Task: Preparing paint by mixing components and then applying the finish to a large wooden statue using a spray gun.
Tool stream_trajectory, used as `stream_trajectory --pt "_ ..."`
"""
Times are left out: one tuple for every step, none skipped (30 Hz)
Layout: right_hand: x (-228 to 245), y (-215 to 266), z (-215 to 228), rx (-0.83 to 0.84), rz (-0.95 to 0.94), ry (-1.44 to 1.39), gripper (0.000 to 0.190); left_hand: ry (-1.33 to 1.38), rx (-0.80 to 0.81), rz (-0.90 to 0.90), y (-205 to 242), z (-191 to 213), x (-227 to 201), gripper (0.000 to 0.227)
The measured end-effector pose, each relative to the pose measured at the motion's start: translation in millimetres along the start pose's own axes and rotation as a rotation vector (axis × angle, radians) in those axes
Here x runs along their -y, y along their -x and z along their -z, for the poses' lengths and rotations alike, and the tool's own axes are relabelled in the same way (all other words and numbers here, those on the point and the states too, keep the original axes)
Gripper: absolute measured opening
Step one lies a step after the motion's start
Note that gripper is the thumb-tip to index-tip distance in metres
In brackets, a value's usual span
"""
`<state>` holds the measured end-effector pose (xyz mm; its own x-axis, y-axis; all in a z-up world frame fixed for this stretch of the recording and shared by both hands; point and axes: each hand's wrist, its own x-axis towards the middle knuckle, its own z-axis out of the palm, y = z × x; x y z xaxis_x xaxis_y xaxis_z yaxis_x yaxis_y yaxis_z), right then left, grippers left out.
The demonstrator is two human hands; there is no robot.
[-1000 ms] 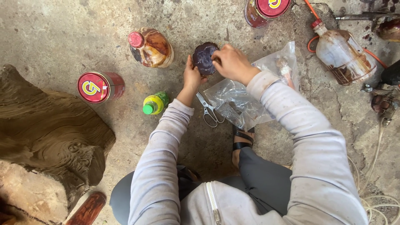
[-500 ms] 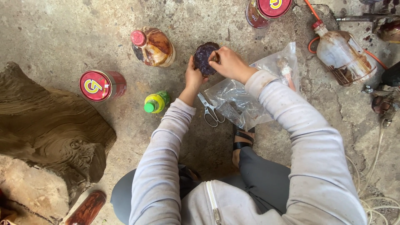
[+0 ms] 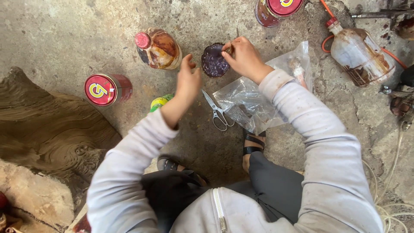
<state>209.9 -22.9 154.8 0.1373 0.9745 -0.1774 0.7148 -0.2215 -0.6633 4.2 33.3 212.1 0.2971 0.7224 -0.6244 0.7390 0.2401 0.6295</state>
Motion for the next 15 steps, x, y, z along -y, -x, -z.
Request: stream_trajectory --pt "2.3 -1.5 2.2 0.126 -0.073 0.072 0.019 0.104 -0.021 0.02 11.2 14.1 -4.5 0.058" --pt "4.8 -3.1 4.2 0.253 -0.146 0.143 0.019 0.208 -0.042 0.039 22.3 28.3 -8.9 0.048" --pt "2.6 -3.0 1.9 0.249 -0.146 0.143 0.019 0.206 -0.042 0.036 15.5 28.4 16.0 0.048" --pt "0.3 -3.3 -1.0 0.207 -0.153 0.004 0.019 0.225 -0.211 -0.108 7.9 28.7 41.4 0.038" --pt "-2.6 -2.1 -4.6 0.169 -0.16 -0.133 0.019 0.244 -0.378 -0.247 1.4 27.6 68.1 0.03" --pt "-3.5 -2.1 -3.9 0.171 -0.162 -0.133 0.019 0.245 -0.376 -0.245 -6.9 29.5 80.5 0.03" --pt "-4.3 -1.0 -3.9 0.115 -0.115 -0.077 0.02 0.222 -0.469 -0.262 -13.7 30.4 94.4 0.037" --pt "-4.6 0.1 -4.0 0.058 -0.067 -0.022 0.02 0.198 -0.561 -0.279 -20.3 31.7 108.6 0.045" --pt "-4.0 -1.7 -0.8 0.063 -0.064 -0.022 0.02 0.199 -0.565 -0.274 -24.3 35.4 109.7 0.045" --pt "-3.0 -3.3 2.9 0.058 -0.057 -0.045 0.02 0.2 -0.561 -0.232 -27.9 39.5 110.5 0.055" --pt "-1.8 -5.7 7.3 0.048 -0.049 -0.067 0.021 0.201 -0.556 -0.195 -32.5 44.2 110.3 0.066" --pt "-1.1 -6.0 11.3 0.049 -0.046 -0.067 0.021 0.202 -0.56 -0.195 -33.6 48.8 109.6 0.066" --pt "-1.4 -5.5 16.3 -0.001 -0.027 -0.039 0.019 0.153 -0.535 -0.202 -35.5 52.3 108.0 0.053" --pt "-2.1 -5.0 21.5 -0.052 -0.008 -0.011 0.017 0.103 -0.51 -0.21 -37.6 55.4 106.2 0.042" --pt "-3.5 -4.7 26.4 -0.052 -0.009 -0.011 0.017 0.104 -0.509 -0.21 -39.0 57.4 106.2 0.042"
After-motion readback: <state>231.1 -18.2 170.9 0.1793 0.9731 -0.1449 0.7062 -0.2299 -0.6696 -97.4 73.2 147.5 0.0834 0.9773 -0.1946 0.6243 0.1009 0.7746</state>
